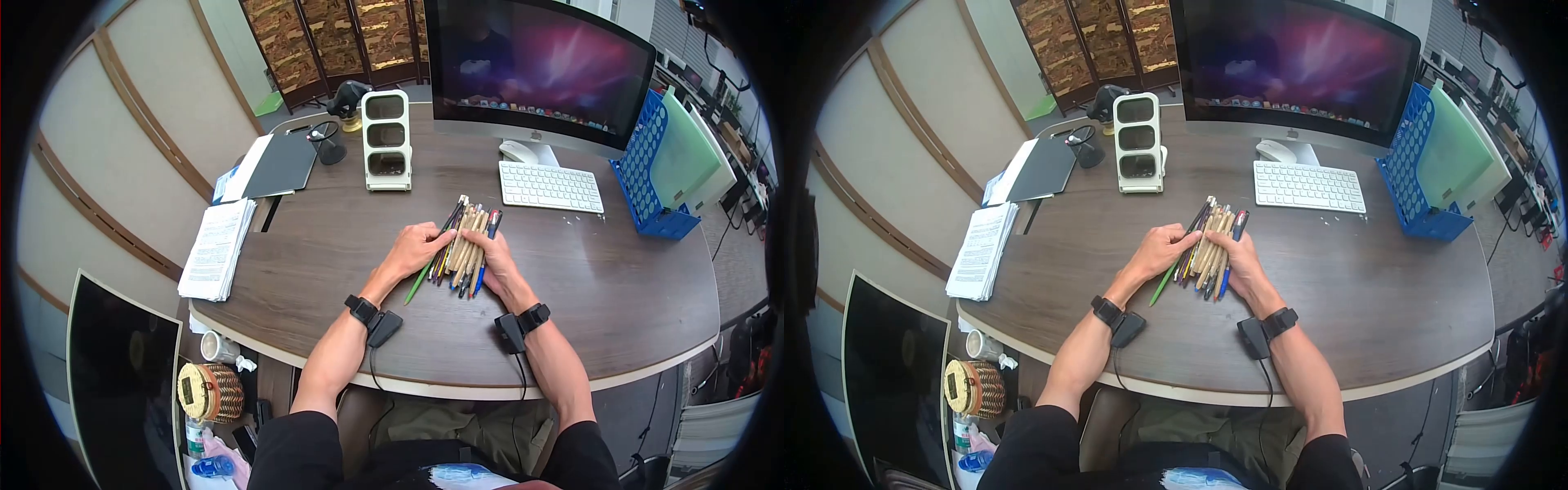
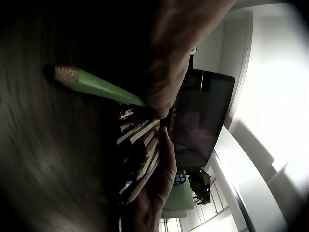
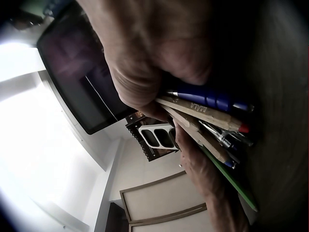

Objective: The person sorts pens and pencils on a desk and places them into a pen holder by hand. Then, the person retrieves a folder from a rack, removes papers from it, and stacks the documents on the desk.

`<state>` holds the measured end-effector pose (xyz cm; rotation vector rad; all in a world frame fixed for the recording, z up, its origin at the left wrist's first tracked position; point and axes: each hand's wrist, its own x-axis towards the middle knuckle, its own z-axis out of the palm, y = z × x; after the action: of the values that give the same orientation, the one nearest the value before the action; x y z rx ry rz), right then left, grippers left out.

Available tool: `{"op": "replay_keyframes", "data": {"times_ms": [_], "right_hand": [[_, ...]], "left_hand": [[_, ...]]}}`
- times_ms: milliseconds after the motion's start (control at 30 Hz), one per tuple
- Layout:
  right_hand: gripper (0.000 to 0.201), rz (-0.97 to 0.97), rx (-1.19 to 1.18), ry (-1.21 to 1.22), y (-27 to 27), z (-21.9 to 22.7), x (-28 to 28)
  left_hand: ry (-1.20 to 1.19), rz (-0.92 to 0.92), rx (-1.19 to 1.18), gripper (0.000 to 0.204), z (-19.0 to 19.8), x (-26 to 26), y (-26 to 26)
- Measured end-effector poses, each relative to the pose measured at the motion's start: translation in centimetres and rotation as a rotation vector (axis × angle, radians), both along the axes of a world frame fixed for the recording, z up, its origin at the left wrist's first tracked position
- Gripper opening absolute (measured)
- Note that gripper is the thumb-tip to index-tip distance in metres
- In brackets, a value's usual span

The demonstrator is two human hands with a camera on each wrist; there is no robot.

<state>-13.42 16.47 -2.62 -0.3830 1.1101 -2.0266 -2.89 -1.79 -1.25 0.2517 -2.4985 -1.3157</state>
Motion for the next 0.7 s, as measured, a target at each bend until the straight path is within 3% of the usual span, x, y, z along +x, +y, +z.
{"op": "replay_keyframes", "data": {"times_ms": [700], "right_hand": [[0.029,-0.017,0.009,-0.036,0.22,0.54,0.24]], "left_hand": [[0.009,0.001,-0.009,0.057,-0.59,-0.32,-0.10]]}}
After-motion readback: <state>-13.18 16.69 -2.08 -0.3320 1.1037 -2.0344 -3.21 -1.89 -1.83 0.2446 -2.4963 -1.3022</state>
